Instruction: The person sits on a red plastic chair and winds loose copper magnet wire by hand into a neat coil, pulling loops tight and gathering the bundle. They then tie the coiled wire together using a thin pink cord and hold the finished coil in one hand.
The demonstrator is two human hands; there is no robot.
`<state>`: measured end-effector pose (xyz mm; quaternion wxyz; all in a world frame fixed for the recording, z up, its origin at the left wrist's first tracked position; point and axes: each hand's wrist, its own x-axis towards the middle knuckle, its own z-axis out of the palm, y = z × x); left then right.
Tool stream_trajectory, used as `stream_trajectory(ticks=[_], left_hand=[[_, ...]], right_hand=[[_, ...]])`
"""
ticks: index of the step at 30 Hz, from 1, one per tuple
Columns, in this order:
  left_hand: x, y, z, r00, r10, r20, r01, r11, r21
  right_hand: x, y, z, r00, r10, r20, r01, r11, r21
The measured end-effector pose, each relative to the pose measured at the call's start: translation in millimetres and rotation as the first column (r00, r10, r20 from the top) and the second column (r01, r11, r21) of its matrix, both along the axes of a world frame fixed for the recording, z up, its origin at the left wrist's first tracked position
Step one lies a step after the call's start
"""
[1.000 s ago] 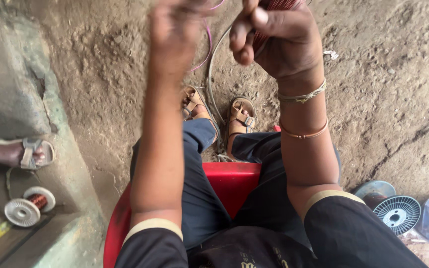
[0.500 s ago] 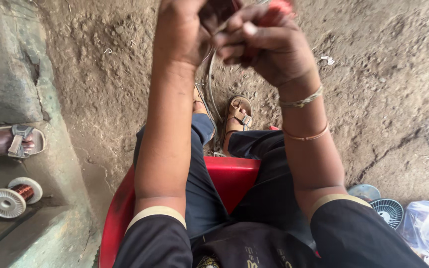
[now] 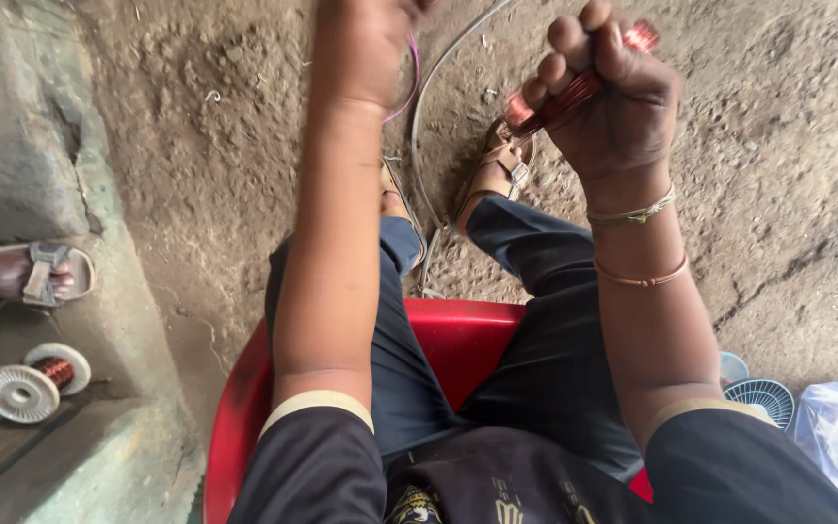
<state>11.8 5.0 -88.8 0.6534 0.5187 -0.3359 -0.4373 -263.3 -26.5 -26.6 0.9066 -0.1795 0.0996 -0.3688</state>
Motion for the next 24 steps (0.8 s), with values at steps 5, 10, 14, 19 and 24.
stream_trajectory(ticks=[5,10,14,19,24], left_hand=[[-50.2,-8.6,18.2,0.930,-0.356,0.095,0.365,0.924,-0.110],[-42.4,6.4,55.3,0.887,-0.457,-0.067,0.462,0.875,0.144],[-44.0,6.8,71.9,0.829,-0.541,-0.143,0.559,0.801,0.214],[-44.7,11.8,80.4,0.766,-0.583,-0.270,0.642,0.700,0.313],[-38.2,6.1,70.3,0.835,-0.453,-0.314,0.512,0.847,0.140]], right_hand=[[-4.0,-2.4,-5.6,0.994,0.107,0.025,-0.104,0.988,-0.110],[-12.1,-9.5,-6.3,0.994,0.100,0.045,-0.096,0.991,-0.092],[-14.8,-14.7,-8.2,0.994,0.097,0.054,-0.093,0.993,-0.072],[-9.9,-14.3,-7.0,0.993,0.105,0.048,-0.100,0.990,-0.100],[-3.4,-8.9,-4.4,0.989,0.144,0.042,-0.140,0.986,-0.091]])
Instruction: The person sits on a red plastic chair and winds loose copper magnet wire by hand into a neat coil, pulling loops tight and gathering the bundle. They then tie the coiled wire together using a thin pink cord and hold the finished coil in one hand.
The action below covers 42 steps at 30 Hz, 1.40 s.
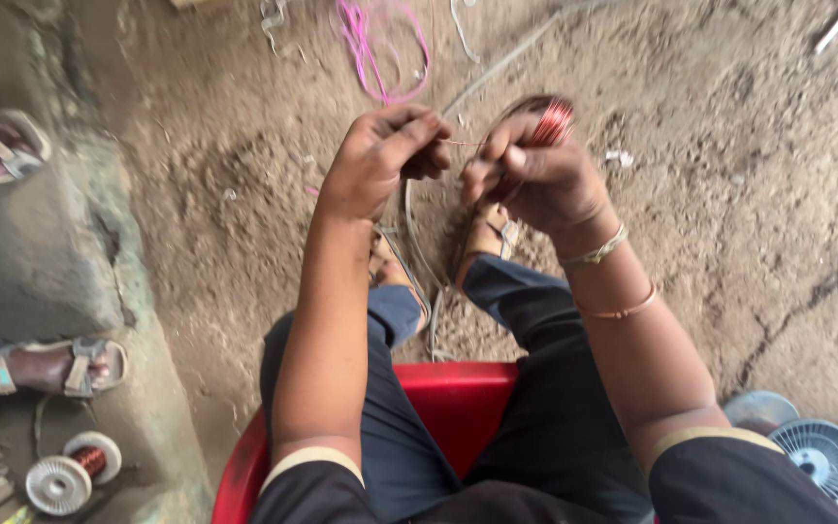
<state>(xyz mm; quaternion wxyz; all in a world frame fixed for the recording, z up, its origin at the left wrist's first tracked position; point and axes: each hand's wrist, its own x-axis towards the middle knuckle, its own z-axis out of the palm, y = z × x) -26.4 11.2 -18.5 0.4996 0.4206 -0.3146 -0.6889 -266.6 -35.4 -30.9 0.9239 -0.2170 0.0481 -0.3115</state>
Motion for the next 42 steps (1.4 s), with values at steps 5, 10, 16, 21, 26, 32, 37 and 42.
stream_trajectory(ticks=[5,10,16,21,26,32,37,42], left_hand=[[6.9,-6.1,-3.1,0.957,0.288,-0.011,-0.289,0.957,-0.024],[8.5,-5.2,0.1,0.874,0.472,0.117,-0.451,0.877,-0.169],[15.5,-5.1,-6.0,0.697,0.717,0.000,-0.710,0.690,-0.142],[21.2,-8.6,-7.3,0.641,0.763,-0.079,-0.766,0.631,-0.124],[11.3,-7.0,-11.5,0.676,0.737,-0.009,-0.726,0.663,-0.182],[8.5,-7.3,-13.1,0.688,0.725,0.042,-0.706,0.681,-0.196],[10.0,-5.1,-14.8,0.693,0.719,0.059,-0.695,0.687,-0.209],[12.1,-7.2,-18.1,0.689,0.724,0.043,-0.705,0.682,-0.196]], right_hand=[[8.5,2.0,3.7,0.997,0.074,0.005,-0.074,0.997,-0.005],[6.5,6.8,4.5,0.991,0.134,-0.015,-0.135,0.990,-0.043],[9.1,9.0,1.3,0.963,0.198,-0.183,-0.209,0.977,-0.039],[16.4,10.0,3.7,0.970,0.174,-0.167,-0.192,0.976,-0.103],[13.9,7.0,1.6,0.952,0.205,-0.226,-0.230,0.969,-0.089],[11.9,4.9,-1.7,0.948,0.167,-0.272,-0.207,0.971,-0.124],[16.0,7.1,1.5,0.948,0.156,-0.277,-0.204,0.967,-0.153],[17.2,8.1,5.4,0.944,0.141,-0.298,-0.193,0.969,-0.151]])
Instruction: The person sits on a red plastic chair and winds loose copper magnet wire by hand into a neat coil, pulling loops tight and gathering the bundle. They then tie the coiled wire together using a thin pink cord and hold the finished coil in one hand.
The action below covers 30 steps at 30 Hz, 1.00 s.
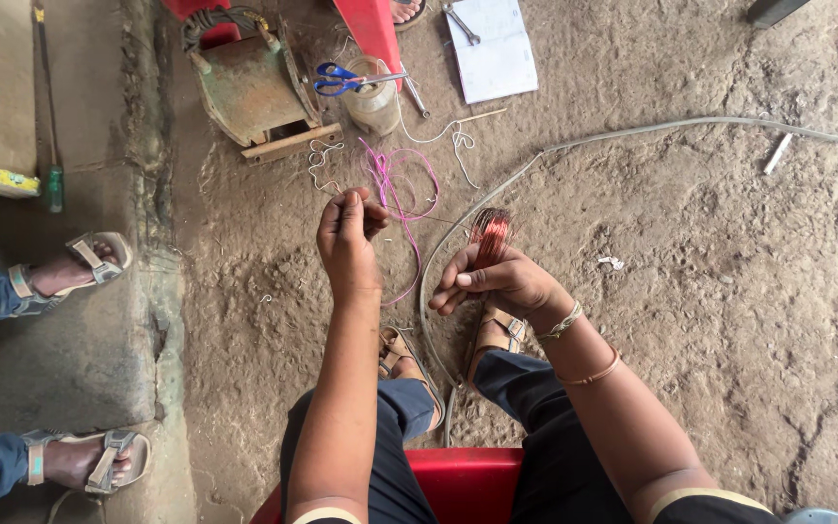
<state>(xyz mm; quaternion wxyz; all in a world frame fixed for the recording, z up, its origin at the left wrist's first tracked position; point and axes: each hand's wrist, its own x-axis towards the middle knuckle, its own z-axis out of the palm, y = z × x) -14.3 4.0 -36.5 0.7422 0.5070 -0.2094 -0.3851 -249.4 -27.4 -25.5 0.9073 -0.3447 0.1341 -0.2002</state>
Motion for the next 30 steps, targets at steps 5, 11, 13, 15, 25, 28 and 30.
stream_trajectory(ticks=[5,11,13,15,25,28,30], left_hand=[[-1.3,0.9,0.9,1.000,0.007,0.008,-0.007,1.000,0.012],[-2.0,1.4,3.4,1.000,0.001,-0.003,-0.001,1.000,0.015],[-2.7,1.2,3.3,1.000,-0.002,0.000,0.002,1.000,0.013],[-2.7,1.0,3.0,1.000,0.005,0.000,-0.005,1.000,0.015],[-1.5,0.7,0.0,1.000,0.007,-0.010,-0.006,1.000,0.028],[-2.8,0.9,1.1,1.000,0.004,-0.020,-0.004,1.000,0.022],[-4.0,1.4,3.1,1.000,0.003,-0.011,-0.002,1.000,0.019]], right_hand=[[0.3,-0.9,2.8,1.000,0.001,-0.023,-0.002,1.000,-0.010],[0.9,-0.8,2.6,0.999,-0.002,-0.035,0.001,1.000,-0.026],[0.5,-1.1,1.3,0.999,0.000,-0.036,-0.001,0.999,-0.034],[1.0,-1.4,-0.2,1.000,0.004,-0.026,-0.004,0.999,-0.037],[1.0,-3.4,-3.6,0.999,0.040,-0.025,-0.041,0.998,-0.045],[1.5,-3.5,-2.3,0.999,0.045,-0.024,-0.046,0.997,-0.057],[1.7,-3.2,-1.0,0.999,0.047,-0.014,-0.048,0.998,-0.050]])
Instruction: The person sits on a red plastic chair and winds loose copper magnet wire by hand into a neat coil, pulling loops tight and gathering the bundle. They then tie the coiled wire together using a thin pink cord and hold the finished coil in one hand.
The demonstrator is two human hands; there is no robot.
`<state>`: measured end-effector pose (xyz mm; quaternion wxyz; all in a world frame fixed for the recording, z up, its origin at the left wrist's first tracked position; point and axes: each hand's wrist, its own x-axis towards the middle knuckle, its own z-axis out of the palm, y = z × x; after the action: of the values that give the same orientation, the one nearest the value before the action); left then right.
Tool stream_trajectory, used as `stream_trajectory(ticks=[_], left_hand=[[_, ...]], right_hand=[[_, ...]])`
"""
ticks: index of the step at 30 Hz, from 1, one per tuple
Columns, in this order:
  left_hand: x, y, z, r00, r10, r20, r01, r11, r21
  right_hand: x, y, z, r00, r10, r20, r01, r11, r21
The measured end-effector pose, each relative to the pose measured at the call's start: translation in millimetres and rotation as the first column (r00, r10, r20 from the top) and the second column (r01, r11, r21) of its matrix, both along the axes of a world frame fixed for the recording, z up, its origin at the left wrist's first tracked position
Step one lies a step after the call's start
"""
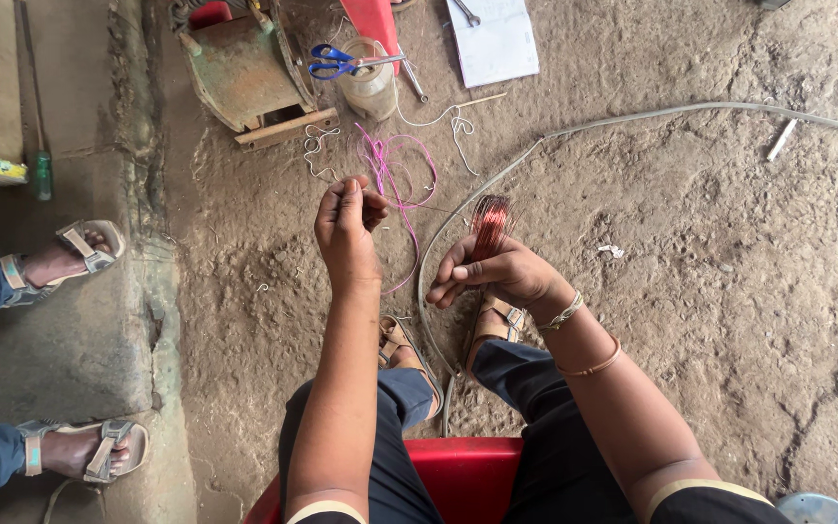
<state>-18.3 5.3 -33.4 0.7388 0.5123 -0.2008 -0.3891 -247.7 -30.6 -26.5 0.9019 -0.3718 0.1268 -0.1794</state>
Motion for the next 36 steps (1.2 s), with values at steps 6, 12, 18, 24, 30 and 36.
stream_trajectory(ticks=[6,12,18,24,30,36], left_hand=[[-2.6,0.9,5.0,1.000,0.003,0.003,-0.003,1.000,0.011],[1.6,-0.7,4.1,1.000,-0.002,0.016,0.001,1.000,0.014],[-0.7,-3.8,5.8,0.999,0.024,0.042,-0.025,0.999,0.023],[-3.3,-0.9,4.5,0.999,0.006,0.034,-0.008,0.999,0.052],[-2.4,-3.5,0.9,1.000,-0.021,0.018,0.020,0.998,0.067],[-2.4,-3.0,-4.0,0.999,-0.032,0.005,0.032,0.998,0.057]], right_hand=[[0.7,0.6,0.3,1.000,0.003,-0.007,-0.003,1.000,0.006],[1.2,-1.0,-1.4,1.000,0.018,0.007,-0.018,1.000,-0.007],[7.6,2.6,2.2,0.999,-0.021,-0.026,0.020,1.000,-0.013],[6.4,4.8,0.4,0.997,-0.061,-0.045,0.061,0.998,-0.005],[6.6,4.0,-1.2,0.998,-0.048,-0.038,0.048,0.999,0.004],[2.8,1.3,-2.1,0.996,-0.073,-0.053,0.073,0.997,-0.001]])
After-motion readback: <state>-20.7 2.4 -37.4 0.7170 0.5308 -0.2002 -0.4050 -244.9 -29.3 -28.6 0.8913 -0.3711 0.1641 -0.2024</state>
